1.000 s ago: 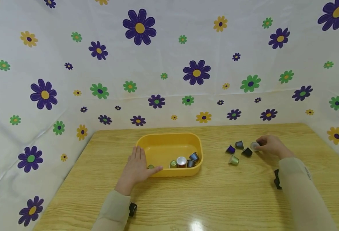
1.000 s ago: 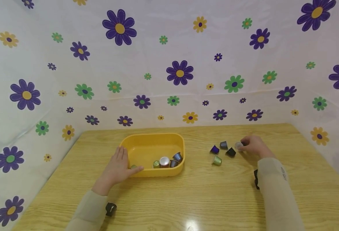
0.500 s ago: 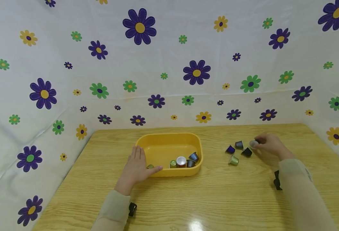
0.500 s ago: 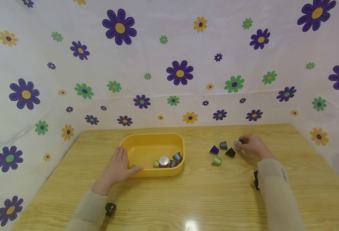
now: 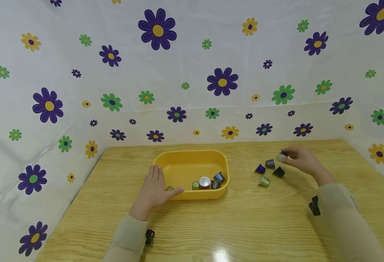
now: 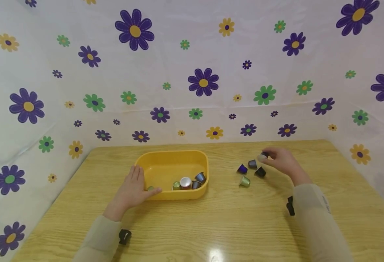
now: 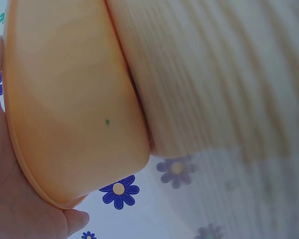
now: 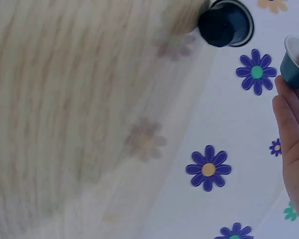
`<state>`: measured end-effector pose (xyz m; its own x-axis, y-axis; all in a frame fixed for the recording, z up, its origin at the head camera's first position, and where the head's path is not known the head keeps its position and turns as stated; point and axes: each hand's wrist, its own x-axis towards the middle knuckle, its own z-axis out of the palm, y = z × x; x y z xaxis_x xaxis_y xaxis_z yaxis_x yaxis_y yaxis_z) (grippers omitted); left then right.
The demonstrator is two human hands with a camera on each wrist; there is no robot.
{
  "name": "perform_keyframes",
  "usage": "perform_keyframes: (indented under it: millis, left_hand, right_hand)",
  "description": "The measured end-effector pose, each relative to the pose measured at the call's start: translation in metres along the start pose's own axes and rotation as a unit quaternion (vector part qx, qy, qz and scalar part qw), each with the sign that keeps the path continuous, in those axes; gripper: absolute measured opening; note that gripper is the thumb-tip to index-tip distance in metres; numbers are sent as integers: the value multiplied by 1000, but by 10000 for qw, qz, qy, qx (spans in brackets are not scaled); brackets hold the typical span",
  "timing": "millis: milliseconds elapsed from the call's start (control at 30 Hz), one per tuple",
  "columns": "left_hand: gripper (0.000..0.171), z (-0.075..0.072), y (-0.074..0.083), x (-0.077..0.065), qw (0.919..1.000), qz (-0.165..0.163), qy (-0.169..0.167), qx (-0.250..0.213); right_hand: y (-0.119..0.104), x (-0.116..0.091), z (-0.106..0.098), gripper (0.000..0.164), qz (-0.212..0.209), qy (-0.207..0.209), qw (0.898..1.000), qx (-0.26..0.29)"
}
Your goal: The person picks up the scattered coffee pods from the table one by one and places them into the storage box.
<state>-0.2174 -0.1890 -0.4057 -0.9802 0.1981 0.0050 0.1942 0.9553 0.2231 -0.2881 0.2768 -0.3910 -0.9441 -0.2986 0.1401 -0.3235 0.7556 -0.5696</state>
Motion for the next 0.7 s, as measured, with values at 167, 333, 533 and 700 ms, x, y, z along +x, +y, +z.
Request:
perform_keyframes:
  millis: [167,333,533,700]
  left_hand:
    - [113,-1,0,1,10000,23,20,53]
    - [113,-1,-1,1,9999,24,61,76]
    - [113,-1,0,0,10000,18,63,48]
    - [113,-1,1,-1,10000,18,49,55]
  right_hand:
    - [-17,-2,-1,44,-313,122,9994,-49]
    - [-30,-2,2,44,-427,114,9990,92]
    - [-40,1,10,45,-509,37,9985,202]
    - [-47,5,16,42,-786,-14,9963,337]
